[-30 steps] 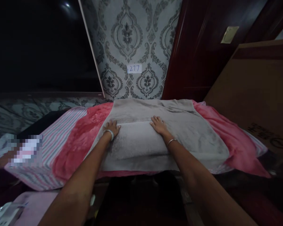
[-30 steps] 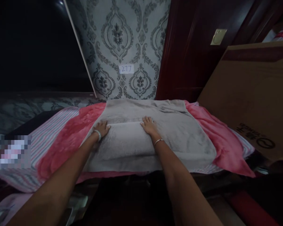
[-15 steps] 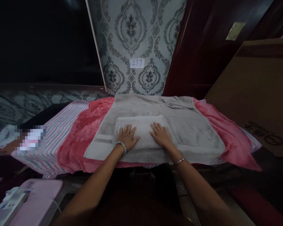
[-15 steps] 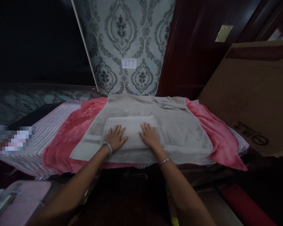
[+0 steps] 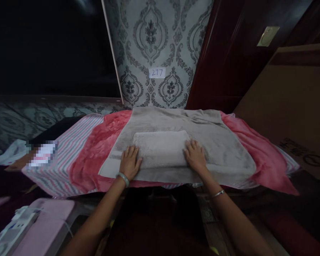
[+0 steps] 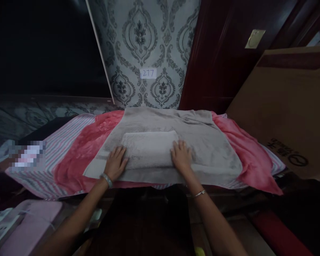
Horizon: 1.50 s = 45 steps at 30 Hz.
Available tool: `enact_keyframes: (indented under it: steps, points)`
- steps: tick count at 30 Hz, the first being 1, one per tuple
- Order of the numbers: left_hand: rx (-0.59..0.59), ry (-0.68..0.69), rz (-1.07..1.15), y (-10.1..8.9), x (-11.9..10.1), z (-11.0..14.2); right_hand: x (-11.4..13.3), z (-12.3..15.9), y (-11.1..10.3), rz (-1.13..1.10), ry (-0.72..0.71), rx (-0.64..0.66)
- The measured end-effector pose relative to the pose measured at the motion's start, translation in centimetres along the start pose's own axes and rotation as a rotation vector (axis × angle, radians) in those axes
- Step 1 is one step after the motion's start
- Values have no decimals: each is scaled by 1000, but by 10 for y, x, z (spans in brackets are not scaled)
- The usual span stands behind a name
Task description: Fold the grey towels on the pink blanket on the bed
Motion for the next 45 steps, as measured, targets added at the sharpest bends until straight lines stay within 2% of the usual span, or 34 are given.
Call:
enact_keyframes:
  steps: [3,5,7,8,9,11,17,20,23,25,27,30,33,35,37,42,45]
  points:
    - [2,137,-47,1,-16,19,64,21,-13,-48,-283,-32]
    - [49,157,-68,4,-23,26,104,37,-14,-91,-501,-8]
    - [86,125,-80,6,-24,28,129,47,-9,-117,-626,9]
    - [99,112,-80,7,-23,28,133,50,-6,-121,-647,10]
    - [110,105,-77,8,-22,28,131,51,-3,-119,-645,6]
    - [119,104,-67,9,-18,28,110,49,4,-100,-587,-6]
    - [71,92,-19,12,-12,35,-2,39,23,9,-240,4]
    - [46,111,36,6,-12,34,-29,34,23,31,-175,34]
    - [39,82,79,-8,-13,16,-15,20,11,4,-158,37]
    - [22,52,72,-17,-16,-6,16,6,-4,-54,-221,25]
    - [28,34,38,-21,-20,-32,56,-11,-17,-116,-343,25]
    - [118,11,-30,-12,-24,-61,111,-35,-24,-155,-511,53]
    - [220,-25,-61,4,-17,-71,132,-55,-11,-143,-602,114]
    - [243,-39,-57,12,-9,-69,122,-66,1,-130,-606,134]
    - [237,-40,-48,15,-3,-66,98,-75,12,-106,-538,135]
    - [227,-34,-1,14,-1,-63,26,-92,25,-13,-180,122]
    - [142,-43,54,19,6,-63,5,-96,33,-38,-40,95]
Point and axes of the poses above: each hand's wrist, its own z-axis away from the middle knuckle, its own y-axis out of the palm, x = y × z, the point moved 2 cm from there along -z, towards the middle knuckle, and after that the axes turned 8 degrees about z, right-handed, at the moved point
